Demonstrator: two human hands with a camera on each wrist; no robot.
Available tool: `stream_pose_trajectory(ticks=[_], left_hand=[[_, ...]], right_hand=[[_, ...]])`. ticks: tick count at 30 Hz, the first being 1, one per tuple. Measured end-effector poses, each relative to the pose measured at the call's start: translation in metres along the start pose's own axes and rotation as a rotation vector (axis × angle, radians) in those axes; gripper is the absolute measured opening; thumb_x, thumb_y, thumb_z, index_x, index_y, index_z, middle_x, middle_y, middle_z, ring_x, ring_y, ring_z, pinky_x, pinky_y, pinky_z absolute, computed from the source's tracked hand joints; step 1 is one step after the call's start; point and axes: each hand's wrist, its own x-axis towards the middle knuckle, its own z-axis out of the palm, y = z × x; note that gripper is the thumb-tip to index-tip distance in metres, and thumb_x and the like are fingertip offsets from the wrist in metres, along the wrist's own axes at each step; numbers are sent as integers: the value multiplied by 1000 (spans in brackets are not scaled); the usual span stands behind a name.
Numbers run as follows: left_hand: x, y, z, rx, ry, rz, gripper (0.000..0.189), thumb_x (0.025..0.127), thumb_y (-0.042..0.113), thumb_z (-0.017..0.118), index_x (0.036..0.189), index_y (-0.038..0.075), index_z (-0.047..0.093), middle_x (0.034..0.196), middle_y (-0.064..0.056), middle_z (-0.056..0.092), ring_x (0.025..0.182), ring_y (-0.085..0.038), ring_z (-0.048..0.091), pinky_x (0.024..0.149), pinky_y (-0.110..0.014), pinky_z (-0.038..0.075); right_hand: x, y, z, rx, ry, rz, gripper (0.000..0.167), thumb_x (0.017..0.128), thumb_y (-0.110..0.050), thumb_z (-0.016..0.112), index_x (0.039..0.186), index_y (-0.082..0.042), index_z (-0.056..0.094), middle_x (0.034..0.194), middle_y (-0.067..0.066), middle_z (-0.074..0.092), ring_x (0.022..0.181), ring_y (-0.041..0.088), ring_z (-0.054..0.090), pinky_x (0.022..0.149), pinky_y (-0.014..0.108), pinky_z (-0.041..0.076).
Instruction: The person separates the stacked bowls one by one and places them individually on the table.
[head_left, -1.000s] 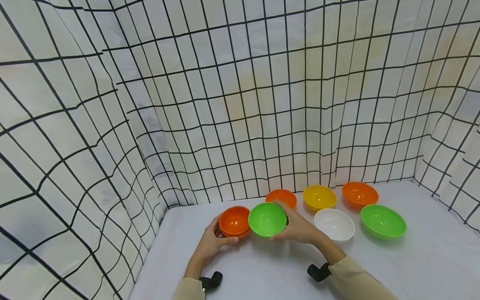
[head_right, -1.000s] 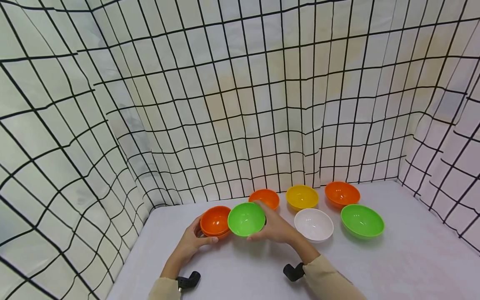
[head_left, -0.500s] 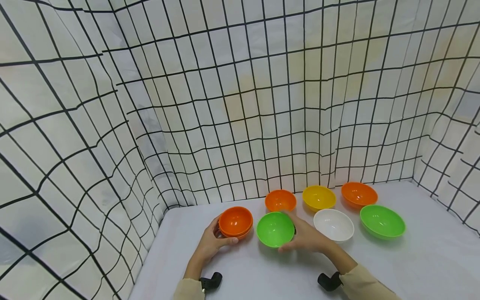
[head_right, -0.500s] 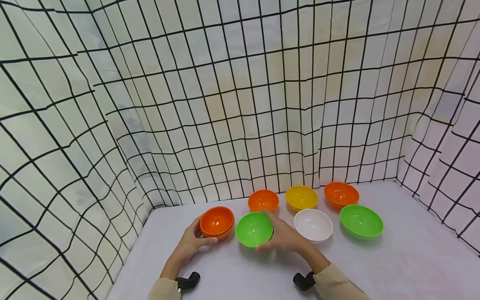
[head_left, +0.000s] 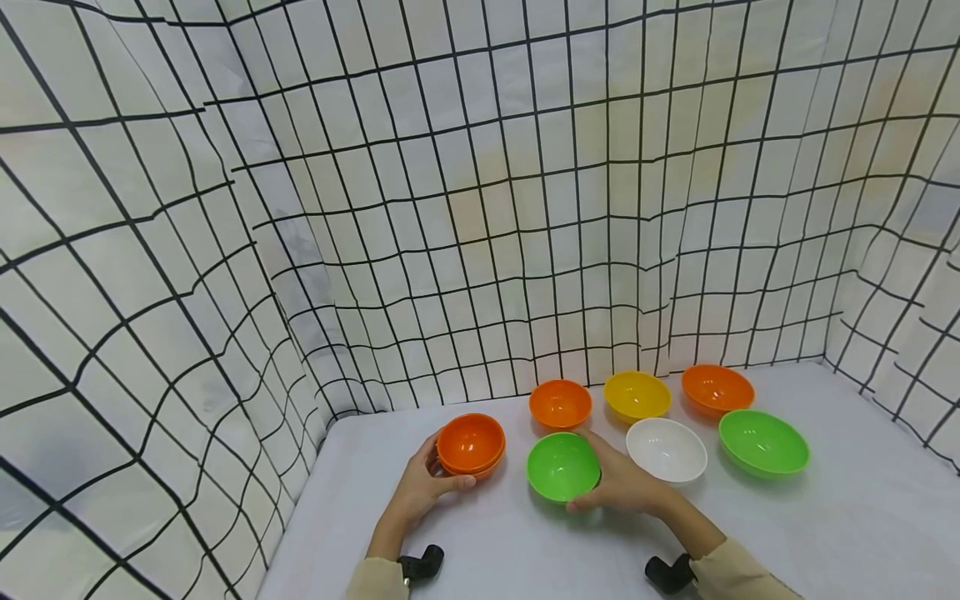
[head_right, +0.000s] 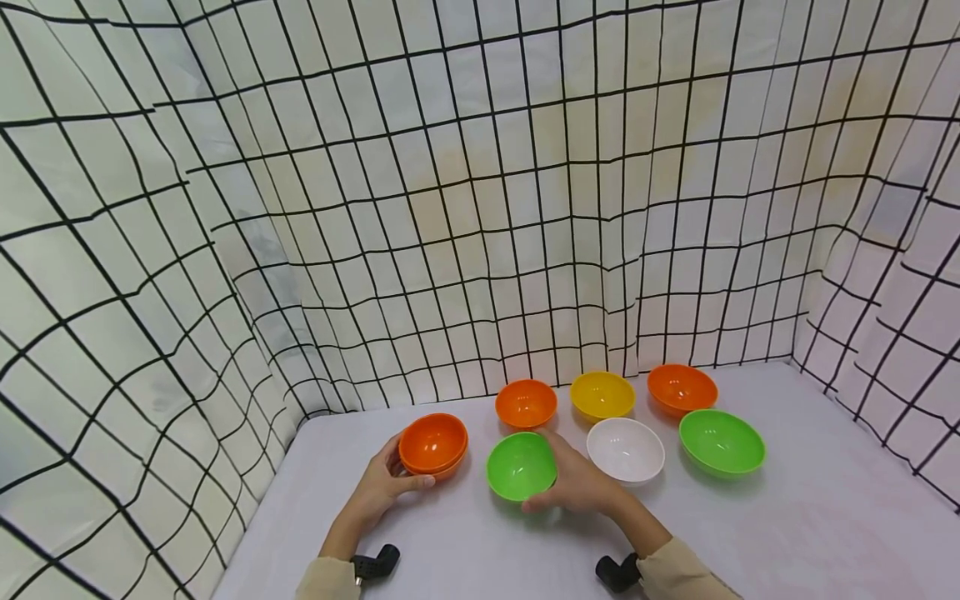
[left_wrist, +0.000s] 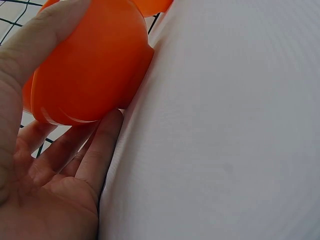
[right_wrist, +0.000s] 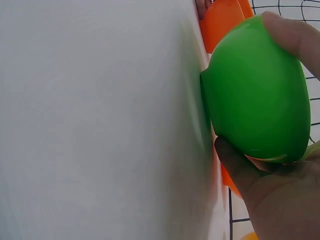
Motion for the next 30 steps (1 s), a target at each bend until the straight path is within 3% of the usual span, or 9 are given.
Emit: stream_pose_trajectory(ticks=[17,30], left_hand=[[3,-4,-1,-3,1,-12,102,70,30,95,156,25,40,155,-5,51,143,-33,48,120,-55,39],[3,-2,0,2,9,-23,103,69,31,96,156,25,40,155,-5,51,144,-32,47,121,-55,38]], right_hand=[[-2,0,-1,14,19,58,109,72,-29,93,157,-13,28,150,9,48,135,31,48,115,64,40],[-5,-2,-1,-11,66,44,113,71,-30,93,158,-4,25,150,14,45,134,33,47,115,61,41]])
